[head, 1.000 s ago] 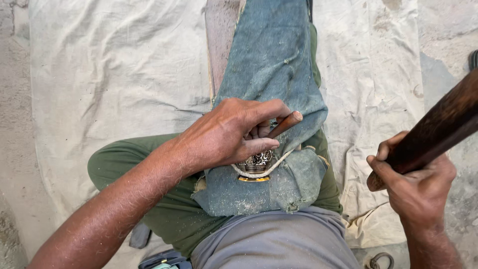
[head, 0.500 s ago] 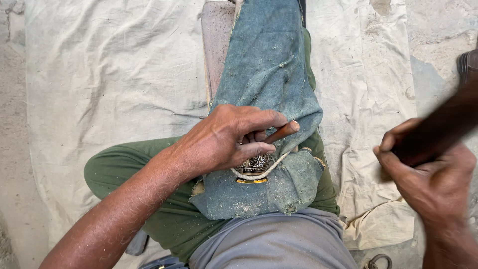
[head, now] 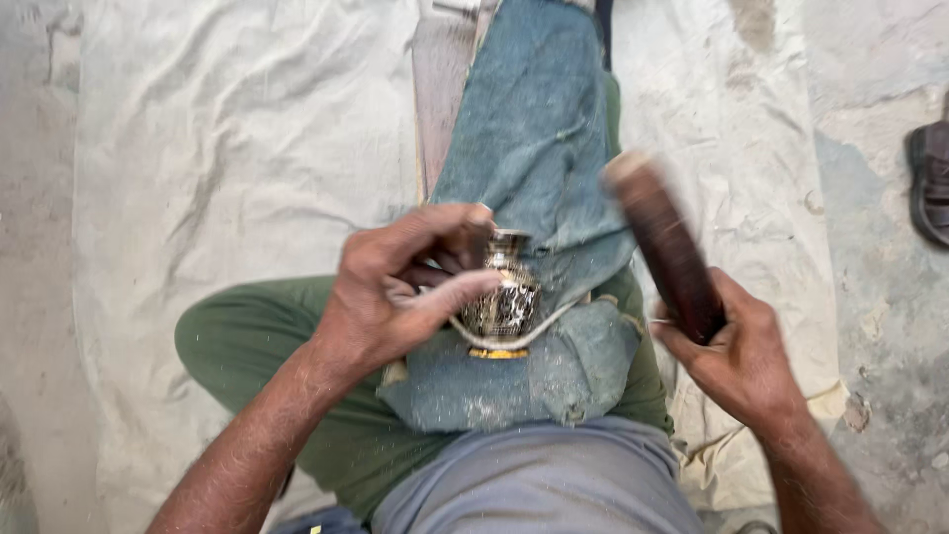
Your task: The person sits on the ground with a small brass pot resting on a cloth pad on their lap. They hold a punch against the pot's decorated surface with one hand and strike the punch with a wooden mallet held in the other hand, repositioning the punch repeatedly to work the metal surface.
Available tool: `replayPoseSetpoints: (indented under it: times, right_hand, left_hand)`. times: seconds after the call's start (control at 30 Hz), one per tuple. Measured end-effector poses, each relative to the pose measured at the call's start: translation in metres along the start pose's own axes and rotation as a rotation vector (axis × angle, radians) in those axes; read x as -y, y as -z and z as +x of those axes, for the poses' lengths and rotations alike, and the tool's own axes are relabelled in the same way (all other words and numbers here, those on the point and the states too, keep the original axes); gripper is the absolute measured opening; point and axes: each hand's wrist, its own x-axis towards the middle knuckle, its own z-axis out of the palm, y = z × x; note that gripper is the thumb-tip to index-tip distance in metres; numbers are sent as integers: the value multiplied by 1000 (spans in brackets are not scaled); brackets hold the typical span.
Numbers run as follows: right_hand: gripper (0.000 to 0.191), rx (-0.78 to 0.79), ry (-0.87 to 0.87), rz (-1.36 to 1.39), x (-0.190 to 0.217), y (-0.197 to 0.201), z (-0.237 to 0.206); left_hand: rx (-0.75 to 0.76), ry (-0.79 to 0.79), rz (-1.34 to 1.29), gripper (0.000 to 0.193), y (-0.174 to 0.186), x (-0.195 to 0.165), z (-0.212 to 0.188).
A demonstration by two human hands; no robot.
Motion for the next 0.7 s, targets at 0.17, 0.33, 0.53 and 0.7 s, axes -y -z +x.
replayPoseSetpoints:
  times: [0.17, 0.33, 0.53, 0.7]
  right_hand:
    - [46, 330, 112, 583, 0, -47, 6]
    - [62, 411, 92, 568, 29, -61, 10]
    - [47, 347, 240, 646, 42, -51, -3]
    - [45, 194, 266, 536, 51, -33, -15]
  left_hand:
    - [-194, 95, 207, 48, -21, 1, -39]
    - [-288, 107, 271, 50, -44, 3, -59]
    - [-210, 271, 153, 54, -31, 23, -58]
    - [-293, 244, 34, 46, -20, 27, -51]
